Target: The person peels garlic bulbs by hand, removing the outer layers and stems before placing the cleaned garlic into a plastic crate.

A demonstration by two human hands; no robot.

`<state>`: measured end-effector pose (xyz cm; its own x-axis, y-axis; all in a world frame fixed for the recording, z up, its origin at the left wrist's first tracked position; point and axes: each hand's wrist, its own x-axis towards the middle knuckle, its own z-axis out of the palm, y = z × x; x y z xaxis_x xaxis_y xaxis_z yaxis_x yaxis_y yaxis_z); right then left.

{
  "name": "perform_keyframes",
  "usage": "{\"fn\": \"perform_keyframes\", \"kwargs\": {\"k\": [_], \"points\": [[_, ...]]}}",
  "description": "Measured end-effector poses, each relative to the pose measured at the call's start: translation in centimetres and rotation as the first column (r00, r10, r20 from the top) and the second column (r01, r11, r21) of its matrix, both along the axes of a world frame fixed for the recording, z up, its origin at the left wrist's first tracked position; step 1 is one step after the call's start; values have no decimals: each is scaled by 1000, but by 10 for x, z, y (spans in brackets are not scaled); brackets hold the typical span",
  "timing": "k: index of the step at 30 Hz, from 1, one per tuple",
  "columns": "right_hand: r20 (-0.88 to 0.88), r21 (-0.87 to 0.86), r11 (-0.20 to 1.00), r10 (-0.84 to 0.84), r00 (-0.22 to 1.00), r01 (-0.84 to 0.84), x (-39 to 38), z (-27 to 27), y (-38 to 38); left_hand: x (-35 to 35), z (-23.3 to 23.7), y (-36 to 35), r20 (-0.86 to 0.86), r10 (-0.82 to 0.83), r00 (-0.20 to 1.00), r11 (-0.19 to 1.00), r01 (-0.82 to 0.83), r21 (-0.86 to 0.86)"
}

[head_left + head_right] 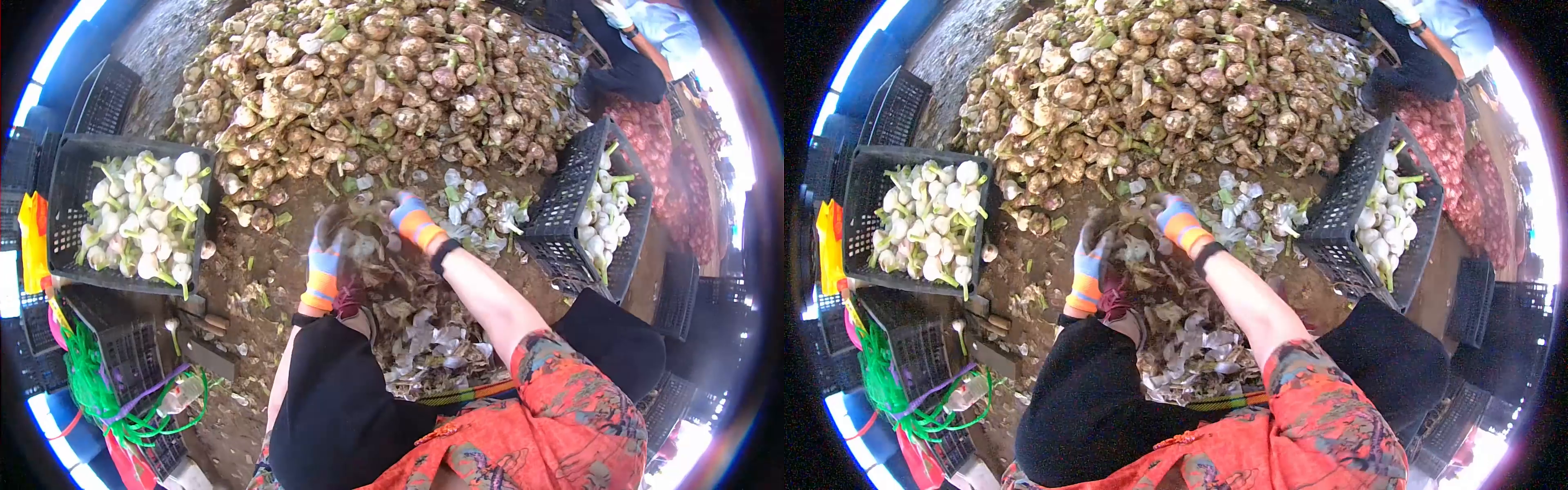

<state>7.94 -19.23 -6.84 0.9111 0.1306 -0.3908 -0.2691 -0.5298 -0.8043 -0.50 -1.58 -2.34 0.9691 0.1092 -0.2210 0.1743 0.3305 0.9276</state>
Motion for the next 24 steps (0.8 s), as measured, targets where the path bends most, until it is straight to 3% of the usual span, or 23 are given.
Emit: {"fn": "perform_keyframes", "kwargs": {"k": [1, 2, 3, 4, 5, 6, 7, 8, 9, 10, 11, 12, 13, 14, 15, 16, 18, 19, 20, 21, 22, 23, 24], "points": [[-363, 467, 848, -74, 929, 250, -3, 17, -3, 0, -2, -2, 125, -37, 992, 999, 32, 43], [-442, 807, 459, 50, 896, 372, -15, 29, -2, 0, -4, -5, 244, -81, 966, 994, 60, 93], [-431, 747, 572, 28, 902, 339, -24, 45, 5, 0, 3, -9, 237, -75, 968, 994, 53, 97], [-414, 675, 673, 6, 910, 303, -30, 55, 14, 0, 16, -12, 115, -84, 990, 990, 96, -101], [-250, 662, 726, -18, 968, 184, -33, 17, 24, 1, 25, -12, -1, -116, 993, 949, 111, -296], [-120, 585, 801, -73, 990, 129, -35, 21, 30, 2, 20, -10, 5, -117, 993, 951, 114, -287], [-39, 265, 957, -110, 993, 117, -33, 35, 33, 4, 4, -8, -10, -13, 1000, 969, 10, -248], [46, -93, 988, -120, 992, 124, -32, 49, 36, 6, -13, -6, -24, 94, 995, 973, -97, -209], [45, -89, 988, -121, 992, 125, -28, 46, 40, 7, -34, 1, -98, 230, 968, 967, -239, -90], [140, -178, 977, -88, 986, 113, -20, 40, 45, 6, -48, 7, -99, 231, 968, 967, -240, -84], [230, -266, 958, -45, 972, 107, -10, 34, 52, 5, -61, 15, -57, 301, 952, 944, -289, 160], [326, -226, 974, 69, 943, 7, 0, 30, 60, 4, -66, 19, -2, 360, 933, 859, -330, 391], [304, -404, 903, 283, 910, -146, 9, 25, 72, 3, -50, 16, -87, 401, 912, 908, -383, 170], [243, -564, 775, 484, 841, -283, 18, 22, 83, 4, -47, 16, -90, 410, 908, 904, -391, 174], [38, -633, 607, 645, 763, -481, 27, 18, 90, 3, -47, 18, -136, 413, 900, 909, -399, 119], [39, -628, 606, 652, 757, -489, 26, 8, 94, 3, -46, 21, -178, 413, 893, 910, -409, 64], [191, -322, 908, 338, 922, -266, 24, -18, 96, 5, -34, 27, -185, 438, 880, 897, -441, 31], [252, 30, 977, 195, 948, -209, 15, -3, 93, 4, -18, 30, -335, 279, 900, 925, -346, -159], [128, 321, 934, 122, 984, -158, -3, 13, 84, 4, -2, 31, -442, 88, 893, 894, -267, -360], [190, 511, 842, 87, 978, -174, -21, 32, 83, 4, 7, 28, -431, -23, 902, 873, -193, -448], [235, 678, 711, 30, 972, -186, -36, 40, 82, -3, 12, 22, -443, -20, 896, 871, -202, -448], [236, 680, 709, 27, 971, -185, -37, 46, 75, -2, 18, 14, -322, 54, 945, 930, -165, -328], [57, 812, 580, 21, 998, -58, -34, 50, 63, 1, 24, 7, -178, 106, 978, 971, -140, -194]]}}
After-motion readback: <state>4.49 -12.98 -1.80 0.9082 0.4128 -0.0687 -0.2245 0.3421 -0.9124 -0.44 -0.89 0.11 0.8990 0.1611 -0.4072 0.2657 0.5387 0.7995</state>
